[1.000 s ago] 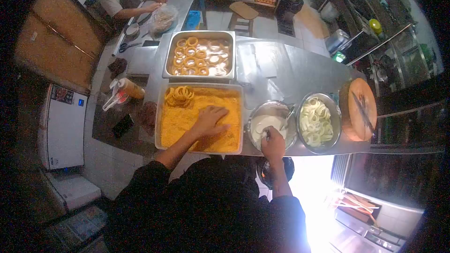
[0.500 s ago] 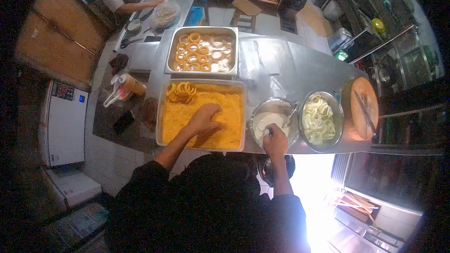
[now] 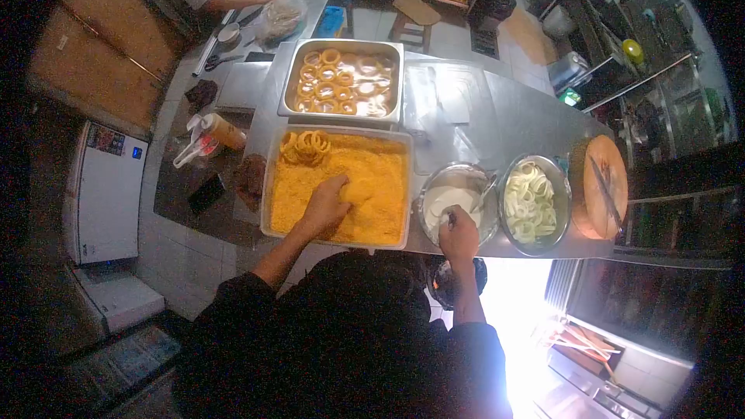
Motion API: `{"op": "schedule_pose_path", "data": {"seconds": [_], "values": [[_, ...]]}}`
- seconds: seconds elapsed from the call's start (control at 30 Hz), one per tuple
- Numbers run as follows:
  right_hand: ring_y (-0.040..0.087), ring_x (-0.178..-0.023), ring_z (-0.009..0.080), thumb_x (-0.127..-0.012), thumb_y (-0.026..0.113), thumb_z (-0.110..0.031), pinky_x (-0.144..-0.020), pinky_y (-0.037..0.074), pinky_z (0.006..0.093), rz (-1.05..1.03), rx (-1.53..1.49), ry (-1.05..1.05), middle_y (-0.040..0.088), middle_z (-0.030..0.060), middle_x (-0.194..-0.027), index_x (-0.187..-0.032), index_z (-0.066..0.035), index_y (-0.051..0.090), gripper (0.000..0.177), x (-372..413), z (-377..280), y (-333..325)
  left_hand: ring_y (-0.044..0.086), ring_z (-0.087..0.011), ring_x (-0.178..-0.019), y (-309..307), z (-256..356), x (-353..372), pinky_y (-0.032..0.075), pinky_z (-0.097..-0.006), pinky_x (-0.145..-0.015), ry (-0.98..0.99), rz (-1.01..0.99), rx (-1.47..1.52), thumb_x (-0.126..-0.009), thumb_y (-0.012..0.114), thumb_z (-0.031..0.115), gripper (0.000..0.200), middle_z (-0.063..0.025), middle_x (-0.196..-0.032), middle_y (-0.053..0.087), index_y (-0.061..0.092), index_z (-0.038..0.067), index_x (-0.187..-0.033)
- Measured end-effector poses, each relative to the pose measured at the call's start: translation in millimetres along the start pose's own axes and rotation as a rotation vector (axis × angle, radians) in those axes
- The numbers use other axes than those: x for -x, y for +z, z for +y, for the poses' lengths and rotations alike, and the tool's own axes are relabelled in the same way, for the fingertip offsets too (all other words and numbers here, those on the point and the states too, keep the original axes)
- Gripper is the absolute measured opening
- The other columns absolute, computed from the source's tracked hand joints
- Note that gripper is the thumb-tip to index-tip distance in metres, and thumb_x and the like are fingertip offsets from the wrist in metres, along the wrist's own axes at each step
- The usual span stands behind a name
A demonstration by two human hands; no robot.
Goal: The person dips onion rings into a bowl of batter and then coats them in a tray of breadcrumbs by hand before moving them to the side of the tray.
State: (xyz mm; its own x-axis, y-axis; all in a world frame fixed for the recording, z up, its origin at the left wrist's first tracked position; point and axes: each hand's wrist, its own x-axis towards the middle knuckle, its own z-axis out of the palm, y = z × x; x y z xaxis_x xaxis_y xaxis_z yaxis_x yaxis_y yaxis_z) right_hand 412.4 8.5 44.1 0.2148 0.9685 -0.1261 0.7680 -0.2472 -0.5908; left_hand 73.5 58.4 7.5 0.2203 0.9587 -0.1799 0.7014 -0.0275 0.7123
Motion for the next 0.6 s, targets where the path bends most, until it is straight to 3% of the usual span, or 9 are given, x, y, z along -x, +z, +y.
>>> {"op": "schedule_pose_path", "data": {"seconds": [0.07, 0.17, 0.23, 0.27, 0.33, 0.47, 0.53, 0.6], "values": [[0.073, -0.088, 0.0398, -0.085, 0.067, -0.014, -0.078, 0.056, 0.0488, 0.043, -0.009, -0.038, 0.075, 0.0156, -0.091, -0.106, -0.015, 0.073, 0.022, 0, 4, 4, 0.058, -0.0480, -0.124, -9, 21, 0, 0.055, -0.0518, -0.097, 0.040, 0.046, 0.078, -0.085, 0.083, 0.019, 0.046, -0.0197, -0.133, 0.060, 0.065, 0.003, -0.125], [0.073, -0.088, 0.0399, -0.085, 0.068, -0.014, -0.078, 0.056, 0.0484, 0.017, 0.037, -0.002, 0.075, 0.0159, -0.092, -0.106, -0.014, 0.074, 0.022, 0, 0, 3, 0.049, -0.0452, -0.138, -6, 37, 1, 0.050, -0.0554, -0.103, 0.181, 0.054, -0.164, -0.085, 0.083, 0.025, 0.044, -0.0206, -0.146, 0.055, 0.069, 0.003, -0.120], [0.073, -0.089, 0.0399, -0.085, 0.068, -0.014, -0.078, 0.056, 0.0483, 0.018, 0.036, 0.003, 0.075, 0.0159, -0.093, -0.107, -0.014, 0.074, 0.022, 0, 0, 3, 0.040, -0.0417, -0.146, 8, 34, 8, 0.039, -0.0642, -0.111, 0.251, 0.153, -0.457, -0.075, 0.089, 0.041, 0.056, -0.0174, -0.155, 0.050, 0.073, 0.010, -0.118], [0.074, -0.089, 0.0399, -0.086, 0.068, -0.014, -0.078, 0.056, 0.0481, 0.021, 0.032, 0.009, 0.076, 0.0159, -0.094, -0.107, -0.014, 0.074, 0.022, 0, 1, 3, 0.040, -0.0417, -0.146, 13, 31, 9, 0.039, -0.0642, -0.111, 0.254, 0.154, -0.456, -0.075, 0.089, 0.041, 0.056, -0.0174, -0.155, 0.050, 0.073, 0.010, -0.118], [0.074, -0.090, 0.0398, -0.086, 0.068, -0.014, -0.078, 0.057, 0.0481, 0.021, 0.043, 0.005, 0.076, 0.0161, -0.095, -0.107, -0.014, 0.074, 0.022, 0, 2, 2, 0.042, -0.0415, -0.141, 16, 26, 13, 0.033, -0.0651, -0.112, 0.352, 0.078, -0.442, -0.078, 0.086, 0.040, 0.051, -0.0194, -0.143, 0.051, 0.073, 0.003, -0.110], [0.074, -0.091, 0.0398, -0.087, 0.068, -0.014, -0.079, 0.057, 0.0485, 0.025, 0.023, -0.006, 0.076, 0.0162, -0.096, -0.108, -0.014, 0.074, 0.022, 0, 3, 3, 0.043, -0.0401, -0.138, 14, 22, 9, 0.034, -0.0639, -0.111, 0.271, -0.036, -0.299, -0.075, 0.088, 0.042, 0.052, -0.0181, -0.134, 0.051, 0.075, 0.003, -0.106], [0.074, -0.091, 0.0399, -0.087, 0.067, -0.014, -0.080, 0.057, 0.0488, 0.024, 0.026, -0.003, 0.076, 0.0160, -0.097, -0.108, -0.014, 0.074, 0.022, 0, 4, 4, 0.041, -0.0401, -0.139, 12, 11, 0, 0.036, -0.0647, -0.109, 0.124, 0.006, 0.034, -0.072, 0.090, 0.044, 0.066, -0.0171, -0.134, 0.050, 0.071, 0.003, -0.120], [0.074, -0.091, 0.0399, -0.087, 0.067, -0.014, -0.080, 0.057, 0.0491, 0.022, 0.030, -0.005, 0.076, 0.0159, -0.097, -0.108, -0.013, 0.074, 0.022, -1, 5, 5, 0.042, -0.0403, -0.138, 4, 5, -5, 0.037, -0.0644, -0.107, 0.094, 0.126, 0.027, -0.070, 0.091, 0.044, 0.075, -0.0178, -0.136, 0.050, 0.066, 0.003, -0.129]]}}
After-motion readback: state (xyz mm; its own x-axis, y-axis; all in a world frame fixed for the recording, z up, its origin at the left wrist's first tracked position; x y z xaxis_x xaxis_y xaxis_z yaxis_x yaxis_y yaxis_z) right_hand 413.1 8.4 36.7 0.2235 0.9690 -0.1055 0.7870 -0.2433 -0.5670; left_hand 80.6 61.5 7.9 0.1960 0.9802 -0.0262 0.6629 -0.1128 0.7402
